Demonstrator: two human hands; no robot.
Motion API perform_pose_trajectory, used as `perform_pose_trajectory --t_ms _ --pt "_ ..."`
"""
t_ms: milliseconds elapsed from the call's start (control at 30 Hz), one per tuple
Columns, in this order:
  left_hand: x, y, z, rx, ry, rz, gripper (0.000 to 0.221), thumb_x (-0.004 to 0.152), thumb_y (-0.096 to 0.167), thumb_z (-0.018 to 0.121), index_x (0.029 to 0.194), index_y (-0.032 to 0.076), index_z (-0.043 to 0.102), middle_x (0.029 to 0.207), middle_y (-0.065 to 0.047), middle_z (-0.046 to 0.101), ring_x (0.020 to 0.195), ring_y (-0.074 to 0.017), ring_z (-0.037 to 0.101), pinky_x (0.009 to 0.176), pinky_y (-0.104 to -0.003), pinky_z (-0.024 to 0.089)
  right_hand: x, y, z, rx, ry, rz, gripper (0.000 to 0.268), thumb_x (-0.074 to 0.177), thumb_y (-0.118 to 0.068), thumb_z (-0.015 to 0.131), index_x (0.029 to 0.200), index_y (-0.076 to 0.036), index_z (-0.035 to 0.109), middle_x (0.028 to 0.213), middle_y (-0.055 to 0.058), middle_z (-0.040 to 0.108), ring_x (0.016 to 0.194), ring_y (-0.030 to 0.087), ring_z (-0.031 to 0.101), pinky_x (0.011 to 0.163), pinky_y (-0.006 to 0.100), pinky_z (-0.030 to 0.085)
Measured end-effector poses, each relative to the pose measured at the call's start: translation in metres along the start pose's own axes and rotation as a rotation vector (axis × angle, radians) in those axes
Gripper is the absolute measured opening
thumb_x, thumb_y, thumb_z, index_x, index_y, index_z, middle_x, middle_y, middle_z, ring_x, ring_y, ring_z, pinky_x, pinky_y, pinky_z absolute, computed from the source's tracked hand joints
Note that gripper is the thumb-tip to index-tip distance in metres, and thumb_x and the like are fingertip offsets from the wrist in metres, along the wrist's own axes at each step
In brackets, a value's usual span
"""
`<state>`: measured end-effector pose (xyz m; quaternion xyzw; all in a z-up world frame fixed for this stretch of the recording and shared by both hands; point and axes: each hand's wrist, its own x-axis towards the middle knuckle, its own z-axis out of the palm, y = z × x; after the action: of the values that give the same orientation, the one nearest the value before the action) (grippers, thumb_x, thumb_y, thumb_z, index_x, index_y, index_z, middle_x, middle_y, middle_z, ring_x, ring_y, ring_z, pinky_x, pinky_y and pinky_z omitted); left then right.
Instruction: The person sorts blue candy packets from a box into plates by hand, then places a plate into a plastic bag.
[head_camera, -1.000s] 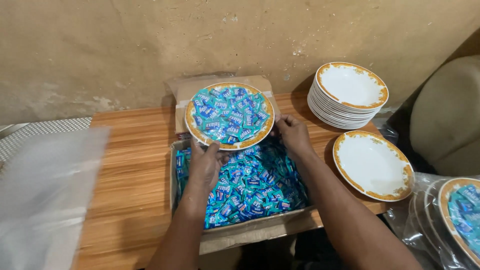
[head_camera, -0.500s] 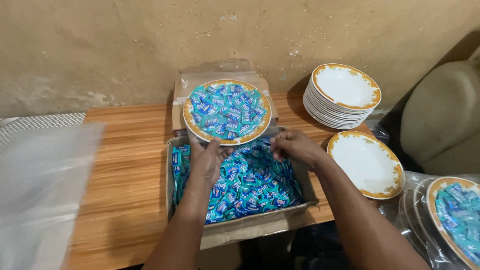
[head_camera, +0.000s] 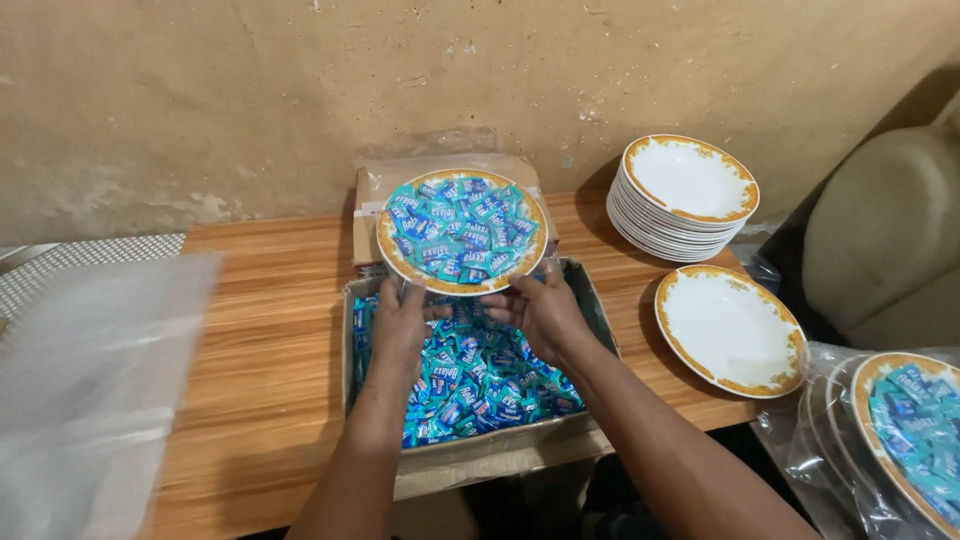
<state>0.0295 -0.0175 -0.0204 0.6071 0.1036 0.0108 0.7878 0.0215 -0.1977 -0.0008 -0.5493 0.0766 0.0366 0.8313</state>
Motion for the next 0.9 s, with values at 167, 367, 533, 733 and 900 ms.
perform_pose_trajectory --t_ms 167,367,533,733,900 --pt "-0.004 0.003 -0.005 0.364 0.153 0.138 0.056 0.104 0.038 0.055 0.153 0.018 0.036 0.116 -0.015 0.074 0.09 -0.0219 0.079 0.071 -0.034 0.058 0.002 0.002 0.008 0.073 0.007 0.015 0.084 0.103 -0.01 0.049 0.161 -0.015 -0.011 0.121 0.031 0.058 0.103 0.039 0.073 0.089 0.046 0.065" --pt "0.0 -0.001 -0.016 0.43 0.207 0.319 0.027 0.104 0.023 0.056 0.131 0.022 0.061 0.097 -0.006 0.075 0.079 -0.0183 0.078 0.074 -0.032 0.058 0.001 0.0 0.012 0.159 0.03 0.028 0.082 0.102 -0.009 0.048 0.159 -0.013 -0.011 0.113 0.026 0.058 0.094 0.034 0.075 0.088 0.045 0.065" --pt "0.014 -0.004 -0.038 0.272 0.055 0.347 0.018 0.104 0.016 0.058 0.11 0.013 0.075 0.082 -0.006 0.069 0.071 -0.0141 0.072 0.064 -0.027 0.055 -0.001 -0.004 0.016 0.186 0.055 -0.009 0.087 0.101 -0.006 0.049 0.16 -0.021 -0.014 0.108 0.023 0.058 0.089 0.035 0.075 0.084 0.047 0.067" --pt "0.04 -0.034 -0.08 0.23 -0.365 0.256 0.012 0.098 0.015 0.071 0.103 0.006 0.077 0.077 -0.007 0.069 0.075 -0.0159 0.068 0.072 -0.028 0.054 -0.003 -0.002 0.022 0.257 0.126 -0.048 0.096 0.1 -0.005 0.05 0.161 -0.03 -0.021 0.111 0.019 0.055 0.084 0.029 0.072 0.089 0.049 0.066" --pt "0.023 -0.02 -0.083 0.125 -0.669 0.0 0.005 0.089 0.005 0.075 0.089 0.0 0.076 0.078 -0.009 0.07 0.081 -0.0206 0.071 0.08 -0.035 0.058 -0.017 -0.016 0.033 0.249 0.121 -0.108 0.098 0.096 -0.003 0.054 0.162 -0.036 -0.011 0.116 0.019 0.051 0.092 0.032 0.07 0.086 0.05 0.067"
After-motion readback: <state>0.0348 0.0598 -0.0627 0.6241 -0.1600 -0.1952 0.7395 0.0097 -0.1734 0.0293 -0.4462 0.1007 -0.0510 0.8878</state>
